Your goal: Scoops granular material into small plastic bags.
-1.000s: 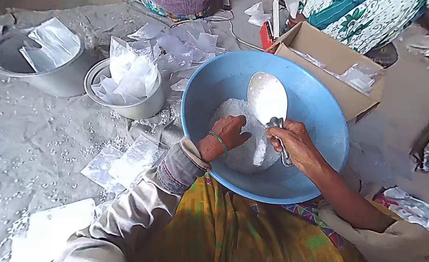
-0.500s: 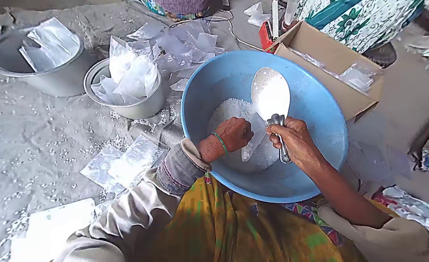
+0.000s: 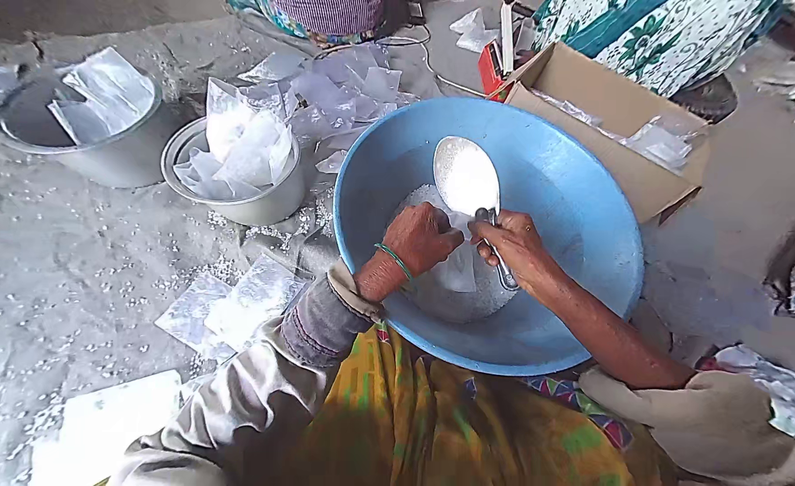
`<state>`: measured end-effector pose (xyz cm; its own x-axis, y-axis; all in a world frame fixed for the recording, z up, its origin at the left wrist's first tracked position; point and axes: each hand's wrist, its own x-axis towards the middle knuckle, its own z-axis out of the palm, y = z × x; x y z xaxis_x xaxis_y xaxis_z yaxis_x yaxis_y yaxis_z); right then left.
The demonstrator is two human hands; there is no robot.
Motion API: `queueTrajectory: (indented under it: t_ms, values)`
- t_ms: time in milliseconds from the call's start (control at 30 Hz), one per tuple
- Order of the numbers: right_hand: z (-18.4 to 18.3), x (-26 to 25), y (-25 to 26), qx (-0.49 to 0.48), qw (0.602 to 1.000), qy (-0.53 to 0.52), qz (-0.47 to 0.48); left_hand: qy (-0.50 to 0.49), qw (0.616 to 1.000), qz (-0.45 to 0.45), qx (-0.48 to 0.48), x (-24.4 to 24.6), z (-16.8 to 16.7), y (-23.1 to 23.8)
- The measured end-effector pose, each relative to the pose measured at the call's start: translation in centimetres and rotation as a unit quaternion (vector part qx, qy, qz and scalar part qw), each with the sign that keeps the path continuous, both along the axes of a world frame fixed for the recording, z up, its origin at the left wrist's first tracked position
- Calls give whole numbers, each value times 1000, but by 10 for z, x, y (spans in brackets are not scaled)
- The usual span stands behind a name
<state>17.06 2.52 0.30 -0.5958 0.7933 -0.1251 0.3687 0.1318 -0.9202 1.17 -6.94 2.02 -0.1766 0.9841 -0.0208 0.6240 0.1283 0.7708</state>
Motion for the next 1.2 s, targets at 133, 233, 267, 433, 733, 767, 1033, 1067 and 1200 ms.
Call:
queueTrajectory:
  t_ms: [133, 233, 267, 433, 733, 767, 1033, 1067, 1200]
  values:
    - [2, -4, 0, 20, 999, 23, 21, -74, 996, 42, -23, -15, 2, 3]
    - [-9, -10, -1, 6, 999, 26, 22, -104, 990, 65, -74, -24, 4, 9]
    - [-12, -11, -3, 6, 1000, 18, 19, -106, 989, 65, -80, -25, 3, 10]
    - [-8, -14, -3, 27, 999, -24, -29, -40, 994, 55, -81, -30, 7, 9]
    - [-2, -35, -7, 19, 998, 50, -28, 112, 986, 87, -84, -18, 8, 3]
    - [-2, -36, -7, 19, 998, 54, -31, 118, 984, 83, -106, -18, 9, 6]
    - [11, -35, 0, -5, 994, 93, -63, 123, 982, 93, -110, -19, 14, 4]
    - [12, -35, 2, -1, 994, 89, -67, 121, 981, 89, -125, -20, 16, 5]
    - [24, -20, 18, 90, 989, -90, -68, 110, 980, 96, -134, -27, 11, 8]
